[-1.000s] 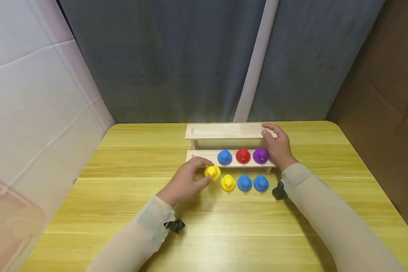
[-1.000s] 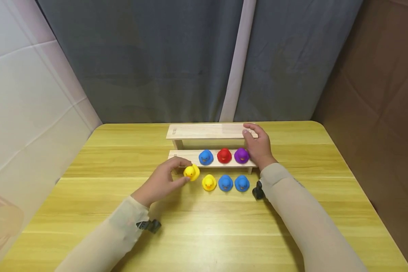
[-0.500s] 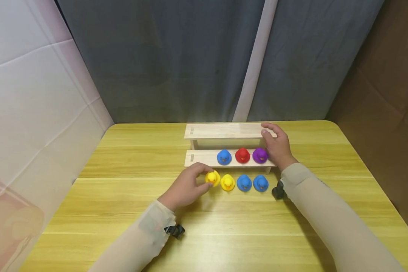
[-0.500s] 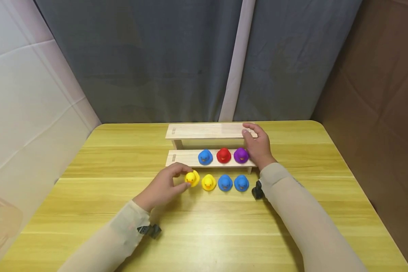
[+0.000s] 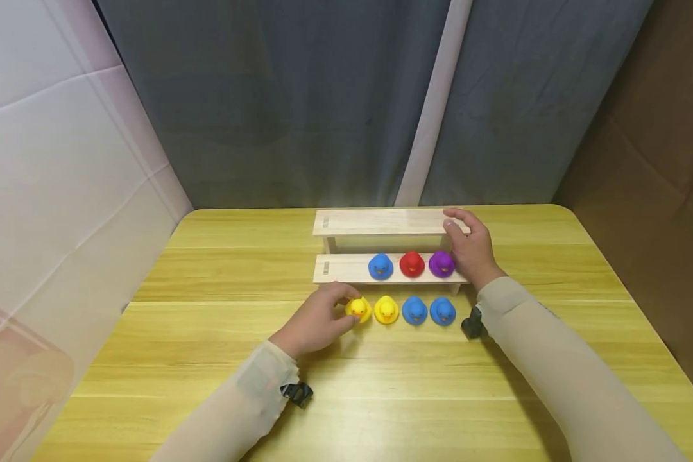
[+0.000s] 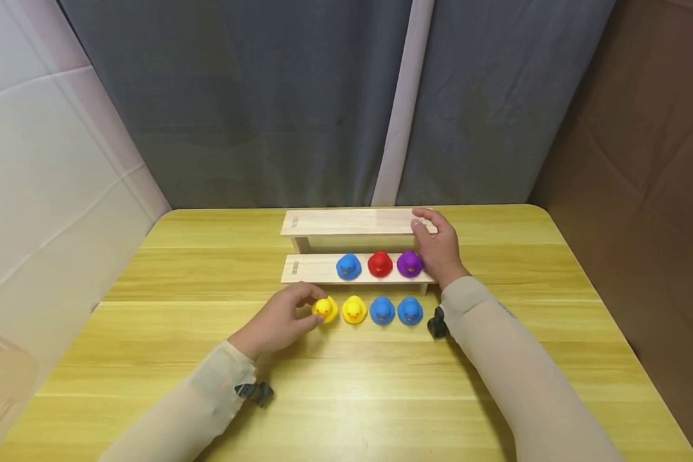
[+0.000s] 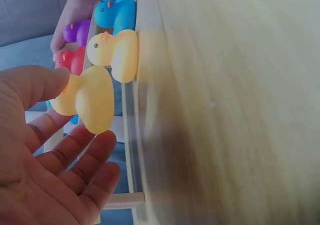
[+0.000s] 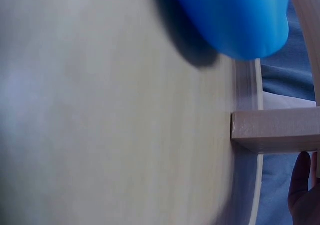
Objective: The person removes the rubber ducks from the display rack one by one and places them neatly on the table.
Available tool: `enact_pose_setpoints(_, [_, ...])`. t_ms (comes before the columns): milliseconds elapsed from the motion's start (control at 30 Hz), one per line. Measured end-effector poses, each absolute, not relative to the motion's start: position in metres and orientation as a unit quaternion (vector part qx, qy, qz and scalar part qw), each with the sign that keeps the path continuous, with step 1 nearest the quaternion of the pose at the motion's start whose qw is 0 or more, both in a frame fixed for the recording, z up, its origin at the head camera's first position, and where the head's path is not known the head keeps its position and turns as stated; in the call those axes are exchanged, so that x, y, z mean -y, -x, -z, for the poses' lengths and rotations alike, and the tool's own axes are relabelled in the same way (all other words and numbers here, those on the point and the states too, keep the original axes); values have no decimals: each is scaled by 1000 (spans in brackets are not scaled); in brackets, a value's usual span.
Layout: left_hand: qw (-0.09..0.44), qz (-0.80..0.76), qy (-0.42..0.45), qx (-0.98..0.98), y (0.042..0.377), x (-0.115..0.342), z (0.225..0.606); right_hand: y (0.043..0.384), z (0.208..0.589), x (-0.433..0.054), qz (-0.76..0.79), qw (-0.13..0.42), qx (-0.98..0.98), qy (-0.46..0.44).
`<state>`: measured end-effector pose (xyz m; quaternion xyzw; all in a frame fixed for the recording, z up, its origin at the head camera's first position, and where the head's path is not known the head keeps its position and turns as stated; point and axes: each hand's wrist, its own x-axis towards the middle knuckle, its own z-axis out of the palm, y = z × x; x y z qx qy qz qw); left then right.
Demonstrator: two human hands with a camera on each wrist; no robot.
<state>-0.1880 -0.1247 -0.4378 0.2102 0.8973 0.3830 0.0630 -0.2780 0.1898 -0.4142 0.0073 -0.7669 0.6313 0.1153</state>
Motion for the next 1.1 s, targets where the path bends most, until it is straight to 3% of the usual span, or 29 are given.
enact_pose_setpoints(1100, [61,-333,-189,-922,192,118,444,286,425,-193,-620,115,776,-1])
